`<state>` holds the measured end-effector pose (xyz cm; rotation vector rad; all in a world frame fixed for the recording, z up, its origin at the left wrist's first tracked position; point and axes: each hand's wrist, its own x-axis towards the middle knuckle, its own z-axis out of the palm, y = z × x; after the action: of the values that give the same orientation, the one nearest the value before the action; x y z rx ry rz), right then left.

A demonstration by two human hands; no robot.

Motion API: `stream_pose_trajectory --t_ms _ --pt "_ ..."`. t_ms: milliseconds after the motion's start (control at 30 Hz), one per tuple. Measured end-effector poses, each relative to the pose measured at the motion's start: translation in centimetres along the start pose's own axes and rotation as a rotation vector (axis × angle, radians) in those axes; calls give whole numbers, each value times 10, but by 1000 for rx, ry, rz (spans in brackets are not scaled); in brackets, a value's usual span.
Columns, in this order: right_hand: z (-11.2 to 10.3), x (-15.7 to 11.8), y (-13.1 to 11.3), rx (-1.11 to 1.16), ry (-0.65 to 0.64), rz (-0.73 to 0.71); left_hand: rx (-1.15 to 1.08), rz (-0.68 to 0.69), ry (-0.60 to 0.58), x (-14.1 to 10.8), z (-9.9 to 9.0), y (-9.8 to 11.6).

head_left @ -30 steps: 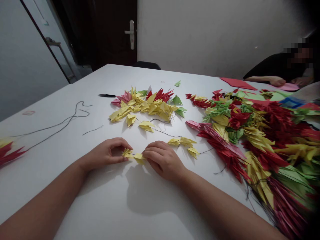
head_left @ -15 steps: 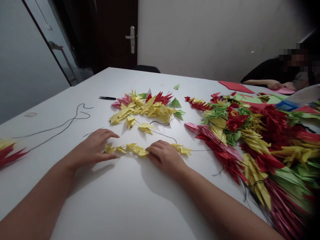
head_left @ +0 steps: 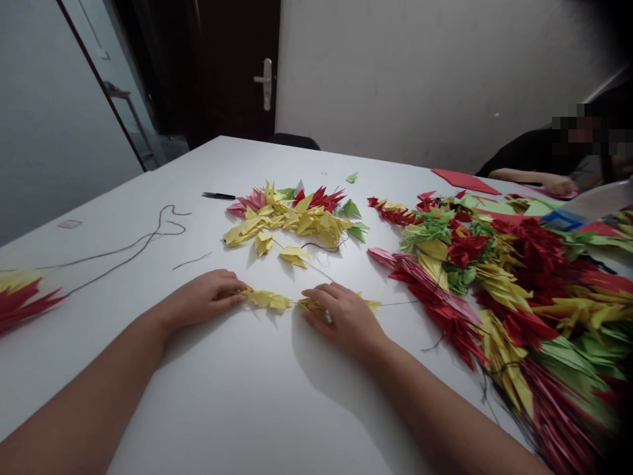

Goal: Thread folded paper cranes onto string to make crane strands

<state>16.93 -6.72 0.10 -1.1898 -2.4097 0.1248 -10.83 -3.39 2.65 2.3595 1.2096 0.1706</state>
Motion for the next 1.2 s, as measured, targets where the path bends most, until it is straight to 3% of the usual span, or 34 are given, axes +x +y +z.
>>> stream_pose_trajectory --t_ms 233,367,467,600,867,1033,1200 --pt "-19 -4 15 29 56 66 -138 -156 -81 -11 -12 -8" --pt "-28 -4 23 11 35 115 -99 -166 33 -10 -10 -9" --pt "-24 -1 19 -31 5 43 -42 -147 123 -7 -7 -9" --pt "-12 4 7 -117 -39 -135 69 -96 127 -4 -2 -6" --pt "-22 -2 16 -100 -143 -143 211 -48 118 0 1 -9" --pt "-49 -5 24 42 -235 61 154 -33 81 -4 -4 -15" --pt "-64 -18 28 10 -443 294 110 -21 29 -6 -7 -20"
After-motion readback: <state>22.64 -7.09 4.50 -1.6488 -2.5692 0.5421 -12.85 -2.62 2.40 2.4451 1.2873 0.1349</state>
